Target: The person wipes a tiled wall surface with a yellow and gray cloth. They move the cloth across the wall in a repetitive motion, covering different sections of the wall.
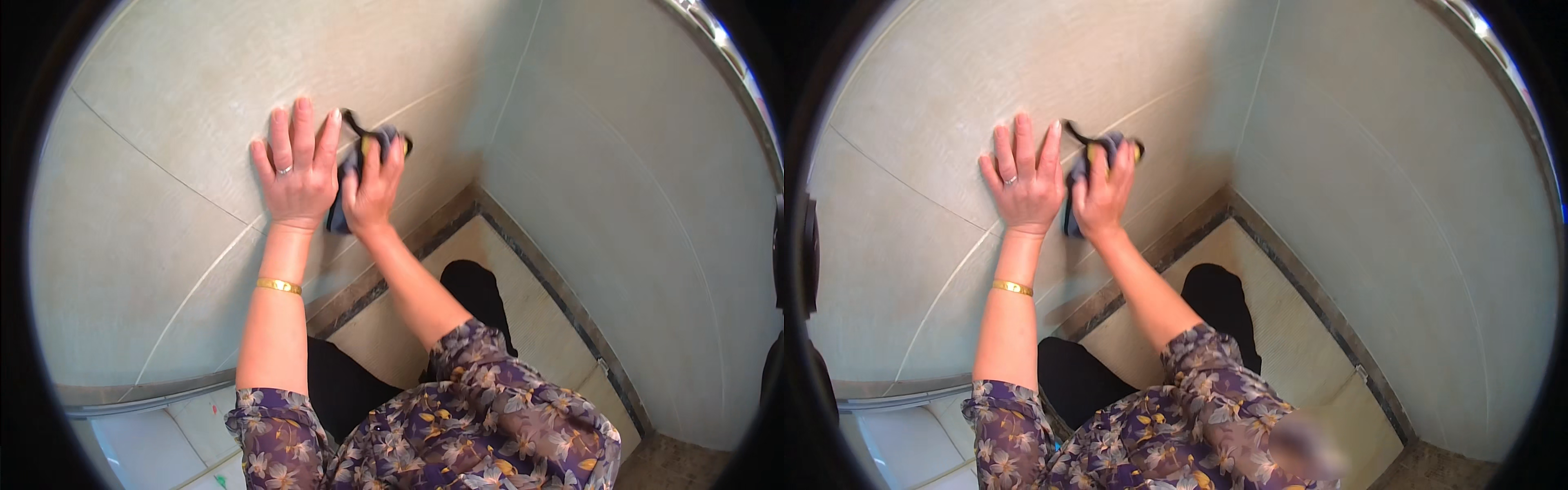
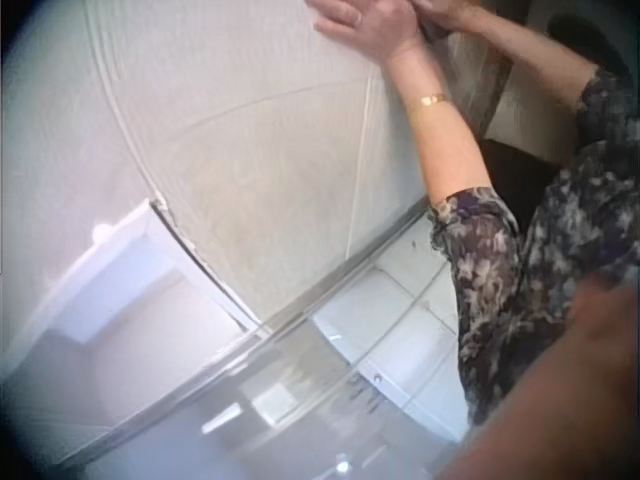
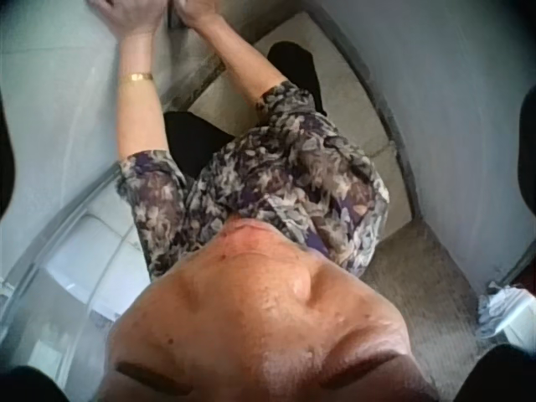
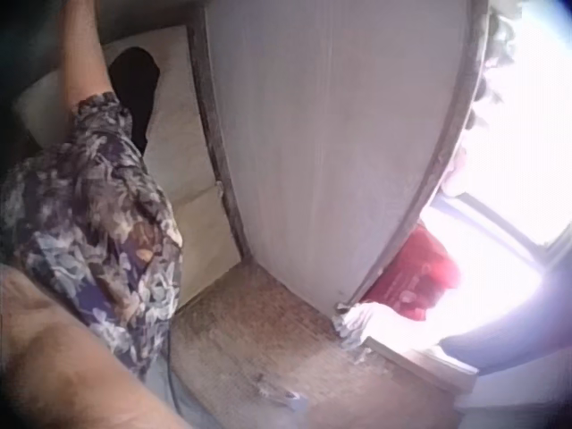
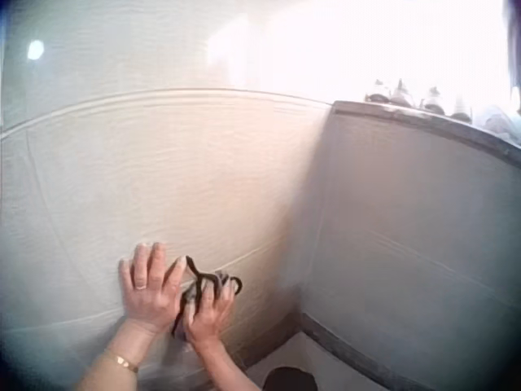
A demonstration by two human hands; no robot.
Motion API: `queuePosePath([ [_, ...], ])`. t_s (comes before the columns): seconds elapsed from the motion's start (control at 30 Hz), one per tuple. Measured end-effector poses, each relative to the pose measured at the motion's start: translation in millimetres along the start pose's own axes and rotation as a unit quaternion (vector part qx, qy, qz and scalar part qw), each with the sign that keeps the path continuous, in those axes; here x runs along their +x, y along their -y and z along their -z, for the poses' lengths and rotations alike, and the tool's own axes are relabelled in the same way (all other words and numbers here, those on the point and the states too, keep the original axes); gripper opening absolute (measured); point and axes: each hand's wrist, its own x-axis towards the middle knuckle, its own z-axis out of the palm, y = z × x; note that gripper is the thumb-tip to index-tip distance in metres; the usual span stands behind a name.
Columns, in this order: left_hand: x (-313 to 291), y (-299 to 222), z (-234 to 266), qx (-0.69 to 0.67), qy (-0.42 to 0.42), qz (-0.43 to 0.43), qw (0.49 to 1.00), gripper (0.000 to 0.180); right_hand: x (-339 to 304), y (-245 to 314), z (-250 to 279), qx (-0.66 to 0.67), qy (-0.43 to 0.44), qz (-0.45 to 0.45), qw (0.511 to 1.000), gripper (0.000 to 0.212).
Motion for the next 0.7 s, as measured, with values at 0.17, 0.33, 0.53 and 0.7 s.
queuePosePath([
  [0.17,9,1,1,0.009,-0.020,-0.002,1.000,0.045,-20,-76,-22,-0.033,-0.068,-0.225,0.971,0.058],
  [0.33,9,-8,-7,-0.012,-0.008,-0.015,1.000,0.048,-99,-72,-22,0.094,0.069,-0.527,0.841,0.067],
  [0.53,-41,-8,-16,0.014,0.076,-0.105,0.991,0.063,-41,-75,-3,-0.022,0.059,-0.189,0.980,0.066],
  [0.7,-47,3,-12,0.030,0.078,-0.087,0.993,0.065,-134,-51,-21,0.093,0.133,-0.600,0.784,0.065],
])
